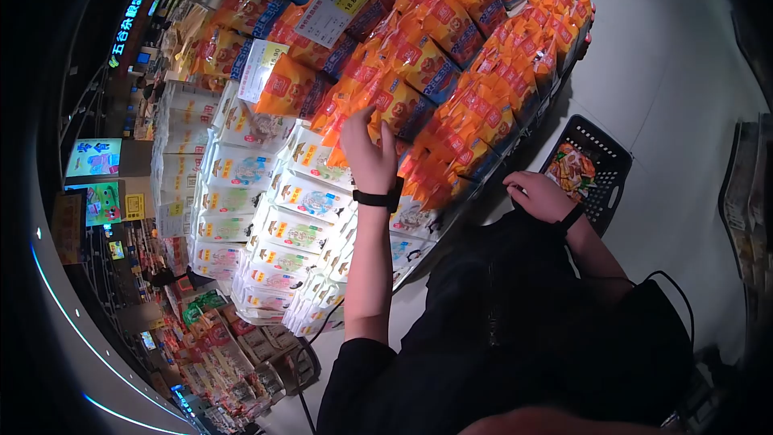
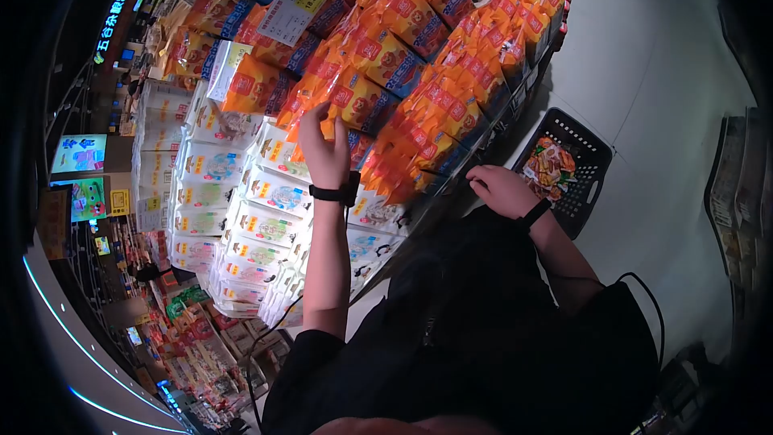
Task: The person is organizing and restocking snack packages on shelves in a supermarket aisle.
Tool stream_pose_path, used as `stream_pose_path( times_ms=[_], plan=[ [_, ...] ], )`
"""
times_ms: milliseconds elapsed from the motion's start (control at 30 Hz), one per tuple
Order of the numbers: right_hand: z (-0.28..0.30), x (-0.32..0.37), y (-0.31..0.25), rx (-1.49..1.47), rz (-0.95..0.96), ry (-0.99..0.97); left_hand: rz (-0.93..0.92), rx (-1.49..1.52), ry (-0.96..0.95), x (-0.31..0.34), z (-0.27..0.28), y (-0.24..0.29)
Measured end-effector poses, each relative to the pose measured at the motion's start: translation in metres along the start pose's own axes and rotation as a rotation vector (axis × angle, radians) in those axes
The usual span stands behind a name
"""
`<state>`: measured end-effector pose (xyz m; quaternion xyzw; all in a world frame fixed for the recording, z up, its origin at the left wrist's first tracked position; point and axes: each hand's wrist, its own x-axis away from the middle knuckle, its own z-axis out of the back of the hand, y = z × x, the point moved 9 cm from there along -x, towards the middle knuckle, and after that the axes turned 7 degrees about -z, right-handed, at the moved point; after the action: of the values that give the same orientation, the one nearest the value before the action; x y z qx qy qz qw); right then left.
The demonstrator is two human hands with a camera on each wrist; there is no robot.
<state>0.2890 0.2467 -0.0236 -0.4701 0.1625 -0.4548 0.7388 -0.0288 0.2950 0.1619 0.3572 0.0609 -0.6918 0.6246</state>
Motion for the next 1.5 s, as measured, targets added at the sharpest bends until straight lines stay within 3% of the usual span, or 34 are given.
stream_pose_path(
  times_ms=[67, 233, 300, 433, 567, 667, 733, 833, 900, 1033, 1133, 1200, 1367, 1500],
  plan=[
    [0.001, 0.001, 0.005, 0.033, -0.015, 0.024, 0.097, 0.217, -0.01, 0.037, 0.012, 0.021],
    [-0.008, 0.012, 0.057, 0.215, -0.179, -0.01, 0.55, 0.542, -0.284, 0.147, 0.012, 0.036],
    [-0.017, 0.021, 0.091, 0.251, -0.295, -0.058, 0.518, 0.558, -0.322, 0.182, 0.012, 0.034],
    [-0.049, 0.036, 0.167, 0.255, -0.274, -0.084, 0.591, 0.659, -0.346, 0.21, 0.013, 0.034],
    [-0.093, 0.068, 0.23, 0.28, -0.483, -0.371, 0.459, 0.608, -0.406, 0.202, 0.03, 0.034],
    [-0.12, 0.096, 0.308, 0.032, -0.561, -0.183, 0.467, 0.631, -0.378, 0.204, 0.04, 0.026],
    [-0.125, 0.112, 0.348, 0.024, -0.73, -0.104, 0.488, 0.638, -0.368, 0.21, 0.049, 0.022],
    [-0.121, 0.113, 0.332, 0.297, -0.549, -0.227, 0.502, 0.644, -0.344, 0.223, 0.058, 0.013],
    [-0.116, 0.11, 0.316, 0.307, -0.553, -0.242, 0.514, 0.658, -0.332, 0.237, 0.059, 0.007],
    [-0.114, 0.113, 0.316, 0.315, -0.642, -0.221, 0.515, 0.667, -0.317, 0.25, 0.075, 0.001],
    [-0.109, 0.116, 0.271, 0.371, -0.747, -0.211, 0.519, 0.736, -0.267, 0.267, 0.08, -0.01],
    [-0.111, 0.114, 0.288, 0.415, -0.783, -0.22, 0.504, 0.776, -0.194, 0.276, 0.088, -0.019],
    [-0.109, 0.119, 0.274, 0.482, -0.76, -0.126, 0.504, 0.842, -0.053, 0.287, 0.11, -0.041],
    [-0.109, 0.119, 0.264, 0.498, -0.725, 0.034, 0.513, 0.786, -0.083, 0.295, 0.123, -0.06]
  ],
)
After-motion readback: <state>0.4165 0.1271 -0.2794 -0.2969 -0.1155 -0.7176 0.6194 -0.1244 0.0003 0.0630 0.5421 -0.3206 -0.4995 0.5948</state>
